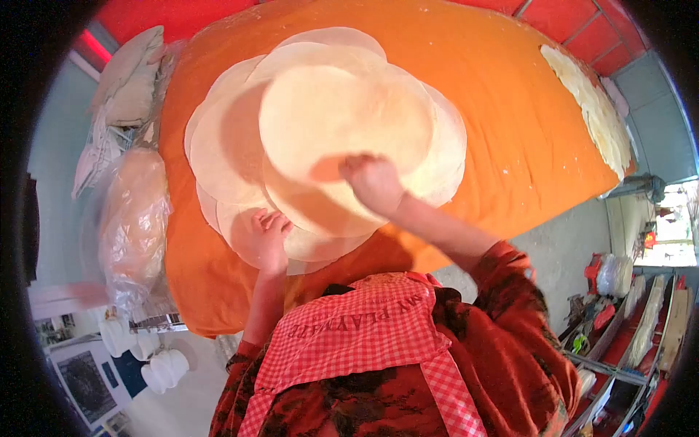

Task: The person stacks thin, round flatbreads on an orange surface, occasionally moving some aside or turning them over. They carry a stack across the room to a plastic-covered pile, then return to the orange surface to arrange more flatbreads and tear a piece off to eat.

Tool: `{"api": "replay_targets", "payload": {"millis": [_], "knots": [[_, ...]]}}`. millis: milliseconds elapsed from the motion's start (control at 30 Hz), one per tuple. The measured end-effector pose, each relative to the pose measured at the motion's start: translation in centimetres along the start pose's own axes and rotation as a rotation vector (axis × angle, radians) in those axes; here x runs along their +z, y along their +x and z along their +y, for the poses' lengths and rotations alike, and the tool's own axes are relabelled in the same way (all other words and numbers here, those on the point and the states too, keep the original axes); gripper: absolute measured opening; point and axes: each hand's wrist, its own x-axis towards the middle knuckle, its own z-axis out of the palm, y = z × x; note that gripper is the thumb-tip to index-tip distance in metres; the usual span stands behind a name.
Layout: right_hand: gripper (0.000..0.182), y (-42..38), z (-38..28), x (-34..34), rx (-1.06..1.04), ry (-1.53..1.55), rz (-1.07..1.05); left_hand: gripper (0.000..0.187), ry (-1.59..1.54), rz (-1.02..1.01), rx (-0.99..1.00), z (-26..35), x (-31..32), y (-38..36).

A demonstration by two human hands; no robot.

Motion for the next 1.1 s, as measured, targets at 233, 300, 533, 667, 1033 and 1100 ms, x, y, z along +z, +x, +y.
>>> {"api": "replay_targets", "payload": {"millis": [233,300,533,667,1033,1100], "knots": [[0.015,-3.8,-5.7,6.0,0.020,-0.023,-0.096,0.024,0.040,-0.186,-0.157,-0.6,-0.4,0.9],[0.015,-3.9,-6.7,6.1,0.033,-0.073,-0.124,0.018,0.009,-0.254,-0.218,-1.1,-0.2,1.4],[0.019,-5.4,-6.5,5.5,0.062,-0.123,-0.164,0.014,-0.303,-0.345,-0.313,-0.9,-0.3,0.8],[0.022,-5.4,-5.8,4.9,0.052,-0.113,-0.182,0.024,-0.413,-0.390,-0.337,-1.0,0.2,1.0],[0.034,-5.2,-7.1,4.5,0.090,0.125,-0.016,0.036,-0.438,-0.315,-0.410,-1.4,1.1,0.8],[0.039,-5.3,-6.5,4.8,0.087,0.103,0.059,0.041,-0.440,-0.356,-0.406,0.0,1.6,-0.2]]}}
